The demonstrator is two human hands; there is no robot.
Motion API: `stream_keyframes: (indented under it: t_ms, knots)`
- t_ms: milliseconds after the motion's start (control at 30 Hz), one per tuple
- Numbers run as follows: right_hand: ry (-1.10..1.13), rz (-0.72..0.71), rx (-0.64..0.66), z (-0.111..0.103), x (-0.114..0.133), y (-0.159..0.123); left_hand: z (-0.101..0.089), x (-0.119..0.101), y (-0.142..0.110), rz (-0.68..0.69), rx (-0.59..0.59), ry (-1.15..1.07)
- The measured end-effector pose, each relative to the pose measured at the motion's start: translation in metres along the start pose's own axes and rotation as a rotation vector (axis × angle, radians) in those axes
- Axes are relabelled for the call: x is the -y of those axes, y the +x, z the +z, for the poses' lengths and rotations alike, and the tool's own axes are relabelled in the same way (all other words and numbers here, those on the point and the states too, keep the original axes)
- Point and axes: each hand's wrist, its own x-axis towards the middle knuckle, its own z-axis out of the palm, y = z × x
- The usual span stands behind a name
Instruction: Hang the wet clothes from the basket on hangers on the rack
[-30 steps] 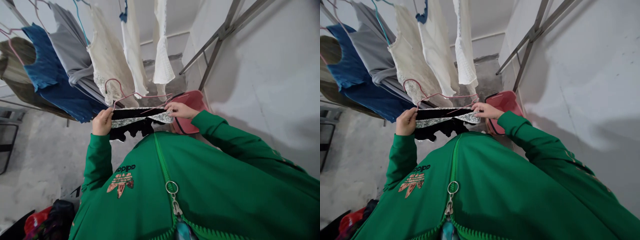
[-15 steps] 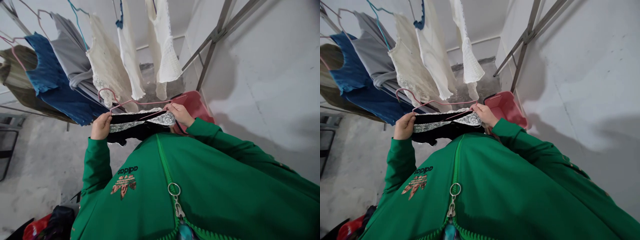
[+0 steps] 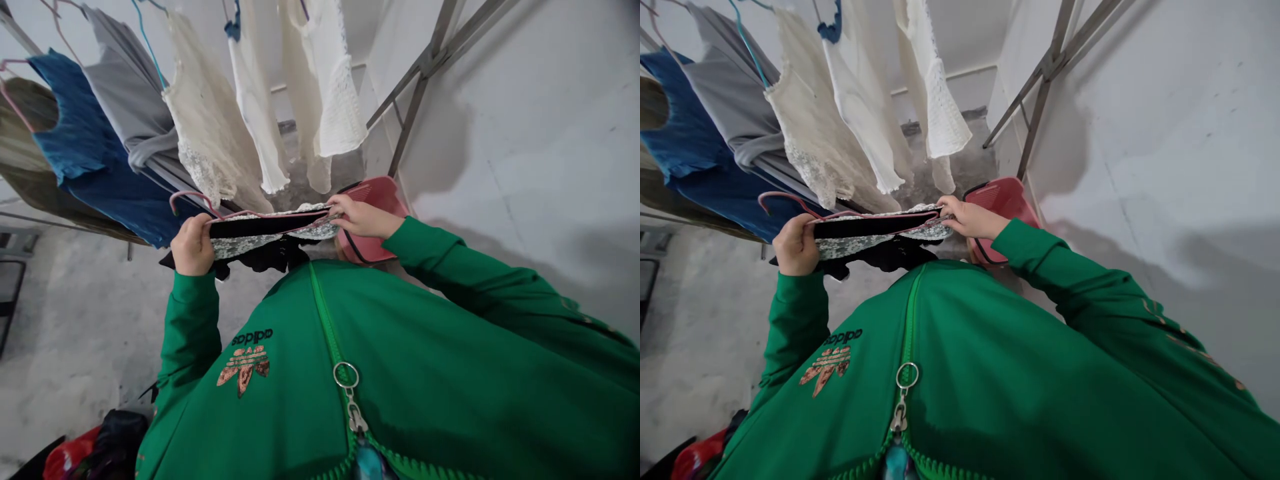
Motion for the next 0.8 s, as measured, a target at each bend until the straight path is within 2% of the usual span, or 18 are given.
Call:
stream_keyframes:
  t_ms: [100, 233, 333, 400, 500, 567, 633, 700, 800]
  knots:
    - [-0.004, -0.009, -0.064, 0.009, -0.001, 0.004, 0.004, 0.001, 0.001, -0.04, -0.051, -0.032]
    - [-0.01, 0.021, -0.075, 0.01, -0.007, 0.008, 0.007, 0.004, -0.001, -0.009, 0.003, 0.003]
    - [-0.032, 0.035, -0.092, 0.006, -0.005, 0.008, 0.011, 0.0, -0.004, -0.017, 0.019, 0.129]
    - [-0.026, -0.002, -0.118, 0.004, 0.004, 0.007, 0.017, -0.007, -0.006, -0.029, 0.063, 0.216]
    - [-0.004, -0.162, -0.089, -0.001, 0.025, 0.002, 0.026, -0.017, -0.006, 0.005, 0.15, 0.252]
    - [-0.018, -0.258, -0.079, -0.006, 0.035, -0.001, 0.031, -0.021, -0.004, 0.016, 0.098, 0.211]
    - [-0.072, -0.273, -0.151, -0.012, 0.036, -0.002, 0.032, -0.02, -0.001, 0.01, -0.012, 0.154]
    - [-0.159, -0.24, -0.233, -0.015, 0.028, 0.0, 0.031, -0.018, 0.002, 0.022, -0.088, 0.107]
    - [-0.316, -0.236, -0.238, -0.014, 0.01, 0.006, 0.029, -0.016, 0.007, 0.06, -0.123, 0.061]
